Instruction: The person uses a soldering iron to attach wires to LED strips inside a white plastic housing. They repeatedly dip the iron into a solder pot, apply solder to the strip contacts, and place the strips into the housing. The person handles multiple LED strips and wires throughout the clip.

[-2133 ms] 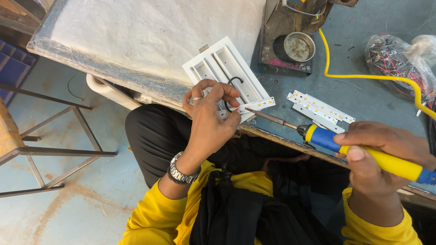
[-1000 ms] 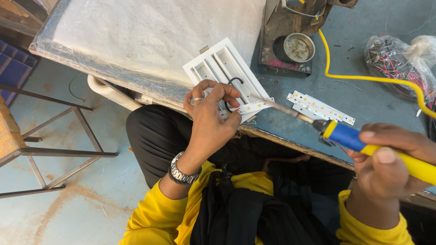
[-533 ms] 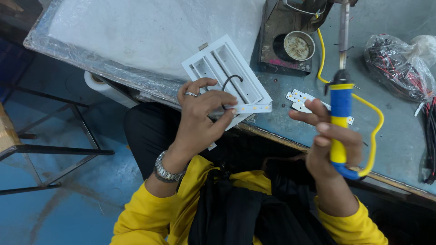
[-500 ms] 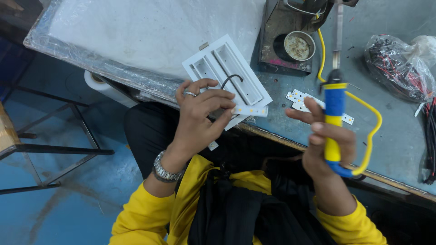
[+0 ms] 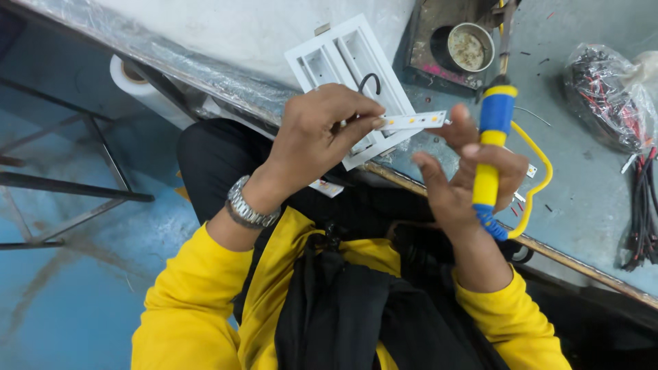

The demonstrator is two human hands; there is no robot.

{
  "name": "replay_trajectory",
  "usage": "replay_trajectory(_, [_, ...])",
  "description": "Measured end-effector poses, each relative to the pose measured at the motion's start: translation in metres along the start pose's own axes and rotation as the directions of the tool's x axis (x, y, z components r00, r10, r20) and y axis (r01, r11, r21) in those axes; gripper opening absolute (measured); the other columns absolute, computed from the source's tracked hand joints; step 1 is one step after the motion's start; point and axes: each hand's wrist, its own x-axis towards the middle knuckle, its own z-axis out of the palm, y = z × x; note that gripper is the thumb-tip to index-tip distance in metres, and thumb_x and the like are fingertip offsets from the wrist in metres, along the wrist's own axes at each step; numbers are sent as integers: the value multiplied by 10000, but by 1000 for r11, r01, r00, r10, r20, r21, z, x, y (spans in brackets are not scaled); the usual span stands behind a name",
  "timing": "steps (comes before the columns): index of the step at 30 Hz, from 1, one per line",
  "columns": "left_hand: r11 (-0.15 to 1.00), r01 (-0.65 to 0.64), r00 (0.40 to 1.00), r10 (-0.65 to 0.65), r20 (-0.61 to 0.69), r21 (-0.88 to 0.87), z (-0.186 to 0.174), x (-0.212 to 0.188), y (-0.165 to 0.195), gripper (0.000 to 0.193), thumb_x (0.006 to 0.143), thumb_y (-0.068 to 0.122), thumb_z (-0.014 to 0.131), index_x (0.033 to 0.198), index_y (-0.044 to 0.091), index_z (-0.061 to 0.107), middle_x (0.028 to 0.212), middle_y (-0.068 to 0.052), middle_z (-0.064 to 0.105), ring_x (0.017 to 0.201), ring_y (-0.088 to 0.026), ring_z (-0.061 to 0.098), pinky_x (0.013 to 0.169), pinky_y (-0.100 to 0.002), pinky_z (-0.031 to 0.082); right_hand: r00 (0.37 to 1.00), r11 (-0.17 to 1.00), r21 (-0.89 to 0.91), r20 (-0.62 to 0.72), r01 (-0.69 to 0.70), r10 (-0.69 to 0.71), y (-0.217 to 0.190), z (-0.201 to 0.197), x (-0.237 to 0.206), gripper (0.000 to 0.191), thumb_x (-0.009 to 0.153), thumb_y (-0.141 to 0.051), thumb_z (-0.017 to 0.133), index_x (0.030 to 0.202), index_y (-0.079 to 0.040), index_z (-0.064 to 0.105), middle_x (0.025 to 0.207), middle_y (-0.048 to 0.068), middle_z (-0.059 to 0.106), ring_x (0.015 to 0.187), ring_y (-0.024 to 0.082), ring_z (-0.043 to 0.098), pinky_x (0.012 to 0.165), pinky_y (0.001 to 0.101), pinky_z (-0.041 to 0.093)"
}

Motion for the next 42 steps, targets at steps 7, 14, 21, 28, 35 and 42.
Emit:
replay_trajectory(7, [979, -19, 998, 30, 50, -202, 2, 2, -2, 225, 960, 170, 804, 1140, 47, 744, 962, -69, 766, 835, -143, 769, 741, -249, 597, 1000, 991, 132, -8, -4, 5, -3, -6, 12, 607, 999, 163, 763, 1322, -144, 351, 1510, 190, 558, 1185, 292, 733, 1000, 391, 650])
replay_trajectory(14, [984, -4, 992, 27, 123, -180, -4, 9, -3, 208, 914, 87, 796, 1112, 38, 755, 981, -91, 773, 856, -180, 772, 741, -280, 601, 998, 956, 287, 17, -67, 65, -16, -6, 7, 653, 956, 173, 696, 1338, -182, 304, 1570, 162, 483, 1261, 352, 679, 1063, 454, 615])
replay_trajectory(21, [958, 67, 991, -31, 132, -277, 3, 10, -3, 234, 917, 76, 770, 1147, 46, 737, 1014, -83, 776, 920, -170, 792, 799, -267, 632, 999, 961, 275, -48, 18, -5, -15, 0, 4, 715, 873, 142, 751, 1325, -182, 301, 1568, 155, 501, 1221, 331, 685, 1078, 461, 580])
replay_trajectory(28, [978, 5, 990, 24, 139, -207, 6, 10, -2, 203, 912, 86, 775, 1111, 52, 751, 998, -78, 773, 852, -178, 767, 739, -270, 600, 985, 977, 214, -170, 0, 38, -15, 1, 19, 642, 949, 187, 724, 1301, -156, 311, 1532, 209, 534, 1069, 300, 735, 946, 425, 657])
replay_trajectory(35, [977, -30, 979, 71, 190, -212, 3, 13, -1, 143, 902, 63, 758, 1045, 55, 757, 984, -68, 754, 828, -188, 742, 710, -280, 573, 983, 945, 317, -130, -80, 127, -2, -4, 56, 604, 1015, 163, 702, 1357, -151, 316, 1633, 205, 418, 1170, 316, 721, 928, 376, 654])
replay_trajectory(42, [963, 24, 984, 24, 174, -270, 6, 6, -2, 81, 929, 61, 739, 1005, 35, 728, 932, -71, 744, 820, -166, 732, 698, -267, 551, 996, 997, -81, -89, -2, -5, 20, 22, 54, 640, 917, 109, 790, 1326, -122, 355, 1577, 237, 477, 1121, 227, 657, 843, 273, 542])
